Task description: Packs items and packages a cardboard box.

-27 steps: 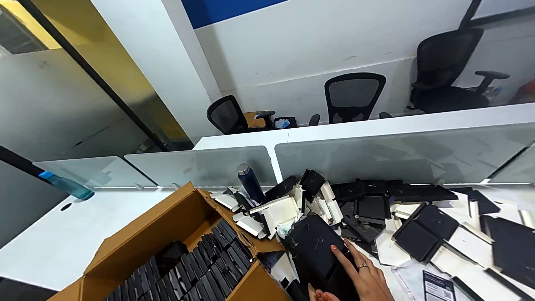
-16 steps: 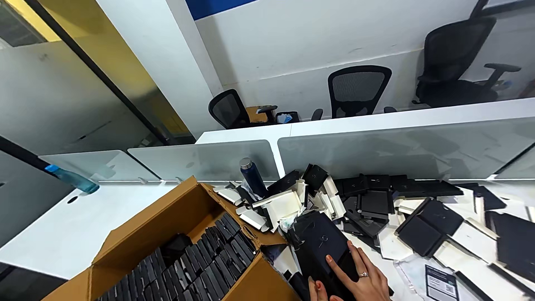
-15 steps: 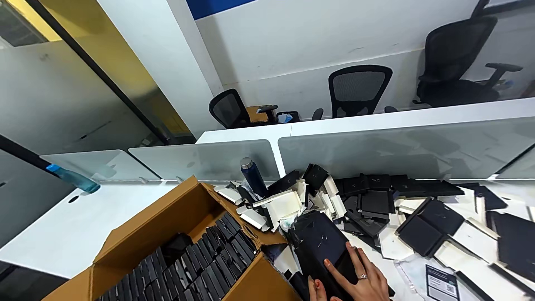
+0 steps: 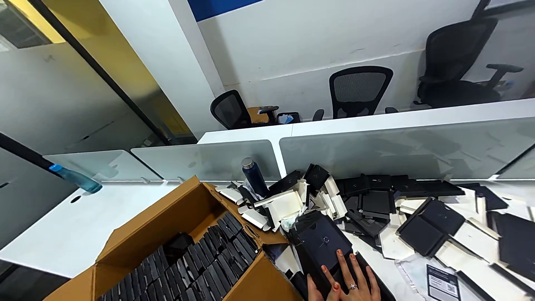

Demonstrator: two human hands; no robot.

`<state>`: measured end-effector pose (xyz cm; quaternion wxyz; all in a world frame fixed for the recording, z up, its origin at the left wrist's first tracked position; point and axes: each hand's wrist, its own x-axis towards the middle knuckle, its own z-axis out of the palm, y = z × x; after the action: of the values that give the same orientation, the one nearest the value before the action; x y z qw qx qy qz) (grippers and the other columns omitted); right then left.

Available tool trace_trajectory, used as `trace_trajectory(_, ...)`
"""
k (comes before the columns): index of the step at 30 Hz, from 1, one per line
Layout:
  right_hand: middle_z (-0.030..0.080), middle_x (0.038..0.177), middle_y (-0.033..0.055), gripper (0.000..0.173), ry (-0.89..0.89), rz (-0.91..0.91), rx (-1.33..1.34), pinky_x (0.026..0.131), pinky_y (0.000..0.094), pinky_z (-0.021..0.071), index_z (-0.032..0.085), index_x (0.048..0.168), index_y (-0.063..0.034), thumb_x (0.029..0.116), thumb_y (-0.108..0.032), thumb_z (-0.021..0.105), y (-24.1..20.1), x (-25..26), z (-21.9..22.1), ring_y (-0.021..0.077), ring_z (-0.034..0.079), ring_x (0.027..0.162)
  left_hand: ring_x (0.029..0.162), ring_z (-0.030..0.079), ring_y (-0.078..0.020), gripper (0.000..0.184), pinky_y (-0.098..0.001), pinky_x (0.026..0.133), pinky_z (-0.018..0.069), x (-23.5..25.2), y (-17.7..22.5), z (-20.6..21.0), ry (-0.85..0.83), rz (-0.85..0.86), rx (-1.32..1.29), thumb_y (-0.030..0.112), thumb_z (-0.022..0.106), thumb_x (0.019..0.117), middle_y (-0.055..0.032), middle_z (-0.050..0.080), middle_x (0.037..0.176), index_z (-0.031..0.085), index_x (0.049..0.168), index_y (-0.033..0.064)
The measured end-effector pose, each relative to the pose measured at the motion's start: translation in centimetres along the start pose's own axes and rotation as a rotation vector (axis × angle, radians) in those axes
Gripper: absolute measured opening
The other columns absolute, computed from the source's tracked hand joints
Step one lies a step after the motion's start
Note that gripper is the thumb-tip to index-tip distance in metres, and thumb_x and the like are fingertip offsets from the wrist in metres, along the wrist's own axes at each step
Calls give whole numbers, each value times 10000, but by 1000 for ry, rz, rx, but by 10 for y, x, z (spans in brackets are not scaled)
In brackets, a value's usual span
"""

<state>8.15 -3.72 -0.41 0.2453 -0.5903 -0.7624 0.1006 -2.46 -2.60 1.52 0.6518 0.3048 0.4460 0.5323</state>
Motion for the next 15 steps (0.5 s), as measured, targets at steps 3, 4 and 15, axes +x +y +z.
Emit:
trace_trajectory(3,349,1581,345,650,-20,-59,128,1092,803,206,490,1533,-88,1098,-466,190,6,2,-5,575,355,1439,1012,623,-55,509,-235,897,531,2,8,-1,49,-57,27,41,437,995,-129,555,1177,247,1449,-91)
trace_trajectory(4,403,1560,325,655,36,-70,196,1116,737,285,520,1493,-25,1106,-438,191,11,4,-7,529,415,1425,1005,629,-76,482,-257,889,545,4,8,-5,67,-65,33,57,412,1014,-136,549,1177,259,1448,-87)
trace_trajectory(15,711,804,35,375,-17,487,797,714,244,561,689,1030,23,1001,-335,582,45,13,-13,28,677,720,965,688,-29,425,-246,894,581,9,18,-30,-30,38,5,36,407,987,-45,648,1120,312,1387,-73)
